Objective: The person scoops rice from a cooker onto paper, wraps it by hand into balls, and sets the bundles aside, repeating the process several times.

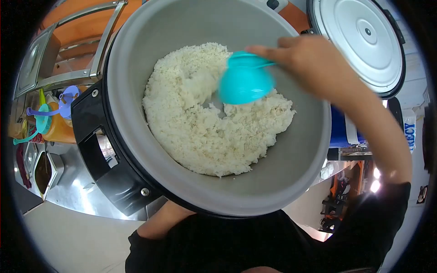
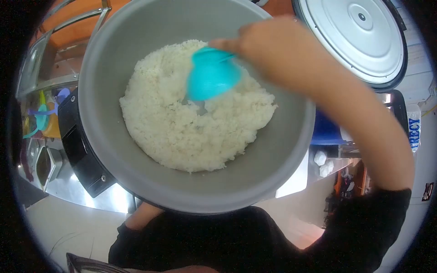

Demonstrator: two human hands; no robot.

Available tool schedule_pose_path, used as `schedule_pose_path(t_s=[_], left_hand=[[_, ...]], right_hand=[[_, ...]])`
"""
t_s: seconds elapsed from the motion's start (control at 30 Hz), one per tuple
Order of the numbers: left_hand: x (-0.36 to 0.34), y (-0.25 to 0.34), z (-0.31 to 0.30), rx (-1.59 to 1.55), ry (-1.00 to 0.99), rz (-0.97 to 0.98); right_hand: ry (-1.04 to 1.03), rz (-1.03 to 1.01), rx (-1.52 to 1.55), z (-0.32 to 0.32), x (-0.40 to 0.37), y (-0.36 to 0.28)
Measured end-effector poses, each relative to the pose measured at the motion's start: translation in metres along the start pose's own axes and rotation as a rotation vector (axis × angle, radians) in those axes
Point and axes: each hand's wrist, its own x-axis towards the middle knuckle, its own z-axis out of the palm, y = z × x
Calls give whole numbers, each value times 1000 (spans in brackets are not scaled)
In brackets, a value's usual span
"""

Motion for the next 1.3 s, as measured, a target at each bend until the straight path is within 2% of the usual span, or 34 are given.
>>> schedule_pose_path(t_s=[0.07, 0.1, 0.13, 0.2, 0.27, 0.33, 0.4, 0.43, 0.5, 0.6, 0.67, 0.7, 0.77, 0.9, 0.97, 1.1, 1.17, 1.3], left_hand=[[-2, 2, -4, 9, 25, -15], [-6, 2, -6, 19, 35, -21], [-5, 5, -7, 34, 48, -25], [-6, 6, -9, 80, 61, -6], [-7, 7, -10, 129, 74, 27], [-8, 8, -11, 193, 81, 58], [-10, 9, -12, 269, 94, 104], [-9, 10, -11, 299, 103, 128], [-11, 11, -11, 367, 116, 169], [-9, 14, -9, 464, 132, 234], [-9, 16, -10, 531, 143, 288], [-8, 16, -10, 564, 151, 317], [-8, 16, -11, 630, 168, 377], [-6, 17, -12, 766, 188, 497], [-4, 17, -12, 830, 196, 554], [-2, 18, -11, 965, 217, 674], [-1, 19, -10, 1031, 230, 731], [3, 20, -9, 1190, 269, 857]], right_hand=[[-179, -62, -90, -23, -15, 21], [-148, -185, -287, -16, -30, 32], [-149, -186, -286, -15, -38, 33], [-280, -262, -194, -13, -49, 27], [-295, -293, -253, 11, -46, 17], [-103, -282, -255, 36, -32, 12], [-78, -216, 170, 82, -9, -10], [-72, -227, 167, 76, 11, -21], [-57, -375, 99, 55, 48, -39], [58, -332, -13, 32, 60, 1], [-113, -431, -126, 8, 46, 27], [-122, -435, -132, 7, 31, 31], [-356, -427, -190, 2, 3, 30], [-358, -509, -179, 40, -14, 13], [-241, -538, -95, 66, -12, 20], [-335, -392, -30, 78, -10, 16], [-388, -170, 136, 83, -1, -1], [-238, -199, 305, 67, 42, -38]])
